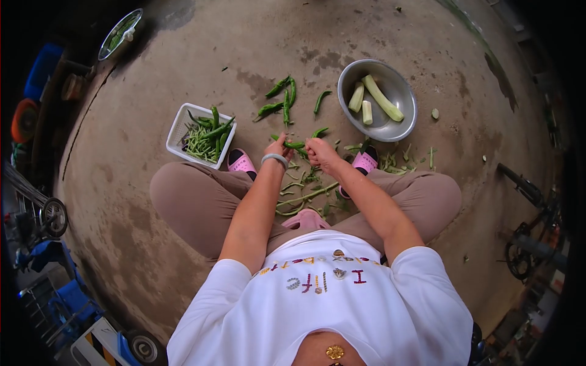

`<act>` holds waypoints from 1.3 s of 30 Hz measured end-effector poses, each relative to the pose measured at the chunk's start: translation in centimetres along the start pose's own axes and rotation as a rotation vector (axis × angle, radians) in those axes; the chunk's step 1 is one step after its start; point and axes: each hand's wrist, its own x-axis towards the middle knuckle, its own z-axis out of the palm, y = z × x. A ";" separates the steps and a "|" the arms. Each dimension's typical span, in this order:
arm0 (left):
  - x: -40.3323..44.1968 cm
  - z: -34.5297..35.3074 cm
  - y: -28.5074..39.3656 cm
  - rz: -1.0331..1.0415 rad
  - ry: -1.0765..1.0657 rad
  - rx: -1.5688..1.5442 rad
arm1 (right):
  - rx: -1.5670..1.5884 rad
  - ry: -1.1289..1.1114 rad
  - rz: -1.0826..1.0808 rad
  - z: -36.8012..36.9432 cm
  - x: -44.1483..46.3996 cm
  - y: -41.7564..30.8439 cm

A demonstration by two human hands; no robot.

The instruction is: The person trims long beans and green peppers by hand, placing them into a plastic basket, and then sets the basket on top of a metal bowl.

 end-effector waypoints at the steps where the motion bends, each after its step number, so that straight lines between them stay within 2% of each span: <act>1: 0.1 -0.1 -0.3 -0.004 0.003 -0.004 | 0.055 0.025 0.013 0.1 0.3 -0.4; 3: 0.1 -0.3 -0.7 0.010 0.052 0.007 | 0.113 0.051 0.027 -0.5 0.9 -0.6; 6: 0.3 -0.4 -0.6 0.040 0.041 -0.072 | -0.029 0.118 0.078 -2.7 2.0 1.6; 8: 0.3 -0.2 -0.2 0.091 0.034 -0.080 | -0.886 0.150 -0.209 -4.1 3.2 4.4; 9: 0.2 -0.3 -0.1 0.142 0.029 -0.090 | -0.886 0.147 -0.206 -3.5 3.0 4.1; 11: -0.5 -0.1 0.3 0.171 0.031 -0.059 | -0.567 0.183 -0.187 -1.5 2.3 2.5; 14: -0.5 -0.2 0.1 0.213 0.009 0.015 | -0.487 0.073 -0.154 -0.3 1.5 0.8; 23: -0.7 0.1 -0.5 0.340 0.017 0.145 | -0.509 0.062 -0.057 0.0 0.6 0.5; 27: -1.5 0.5 -0.6 0.383 0.081 0.211 | -0.544 0.078 -0.107 0.2 0.4 0.6; 29: -1.1 0.6 -1.2 0.391 0.048 0.230 | -0.705 0.119 -0.210 0.2 0.6 0.9; 30: -1.1 0.7 -1.3 0.397 0.019 0.249 | -0.705 0.118 -0.212 0.5 0.5 0.8; 31: -1.0 0.8 -1.4 0.400 0.019 0.248 | -0.579 0.118 -0.185 0.8 0.3 0.7; 34: -1.1 0.9 -1.3 0.344 0.048 0.115 | -0.345 0.090 -0.113 0.8 0.7 0.9; 35: -1.2 0.8 -0.8 0.269 0.089 0.024 | -0.238 0.063 -0.070 0.5 0.9 0.9; 39: -1.1 0.2 -0.2 0.128 0.174 -0.103 | -0.286 0.059 -0.048 0.4 0.3 -0.1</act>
